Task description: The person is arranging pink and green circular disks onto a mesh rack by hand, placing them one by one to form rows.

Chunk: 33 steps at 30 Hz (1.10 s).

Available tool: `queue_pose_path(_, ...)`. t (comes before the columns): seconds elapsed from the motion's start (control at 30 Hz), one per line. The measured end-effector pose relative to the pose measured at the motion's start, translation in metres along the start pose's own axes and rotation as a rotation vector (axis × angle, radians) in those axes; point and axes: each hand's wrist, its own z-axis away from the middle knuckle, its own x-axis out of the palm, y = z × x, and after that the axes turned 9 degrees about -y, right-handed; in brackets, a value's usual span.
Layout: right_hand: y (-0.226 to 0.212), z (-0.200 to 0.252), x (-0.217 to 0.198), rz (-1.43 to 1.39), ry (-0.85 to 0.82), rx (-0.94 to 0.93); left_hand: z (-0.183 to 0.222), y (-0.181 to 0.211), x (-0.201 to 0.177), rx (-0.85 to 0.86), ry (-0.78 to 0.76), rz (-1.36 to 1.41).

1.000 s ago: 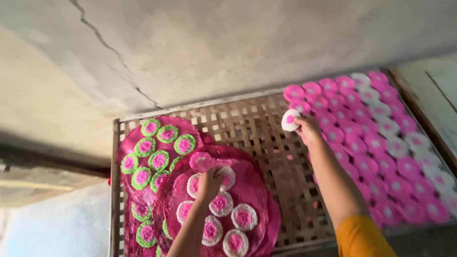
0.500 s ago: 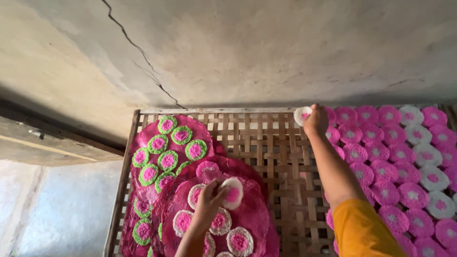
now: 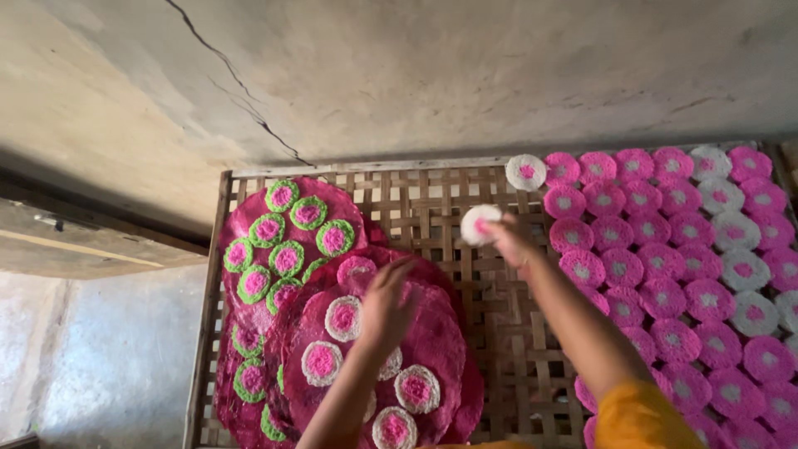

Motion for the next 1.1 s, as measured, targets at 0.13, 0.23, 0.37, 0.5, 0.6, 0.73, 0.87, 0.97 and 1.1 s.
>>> queue_pose_path(0.13, 0.016, -0.036, -0.075, 0.665, 0.389, 0.004, 0.062, -0.092, -0.020, -0.127, 0.352, -0.517)
queue_pose_path(0.23, 0.027, -0.044, -0.107, 1.003, 0.526, -0.212, 0.095, -0.146, -0.018, -0.353, 0.150, -0.383)
queue_pose_path(0.37, 0.006, -0.035, -0.102, 1.229, 0.584, -0.239, 0.107, -0.171, -0.005, -0.495, 0.171, -0.402)
queue_pose_path(0.5, -0.024, 0.002, -0.038, 1.338, 0.763, -0.457, 0.100, -0.163, 0.004, -0.536, 0.290, -0.406)
queue_pose_path(0.6, -0.020, 0.040, 0.045, 1.126, 0.539, -0.667, 0.096, -0.158, 0.009, -0.621, 0.108, -0.423)
queue_pose_path(0.73, 0.010, 0.078, 0.155, 0.907, 0.163, -0.846, 0.074, -0.150, 0.013, -0.577, 0.249, -0.256)
queue_pose_path(0.87, 0.034, 0.085, 0.217, 0.749, -0.100, -0.657, 0.054, -0.138, 0.016, -0.482, 0.348, -0.146)
queue_pose_path(0.97, 0.035, 0.071, 0.234, 0.514, -0.121, -0.508, 0.039, -0.121, 0.017, -0.404, 0.404, 0.014)
queue_pose_path(1.1, 0.024, 0.055, 0.220, -0.066, -0.401, -0.108, 0.006, -0.086, 0.021, -0.304, 0.334, 0.288)
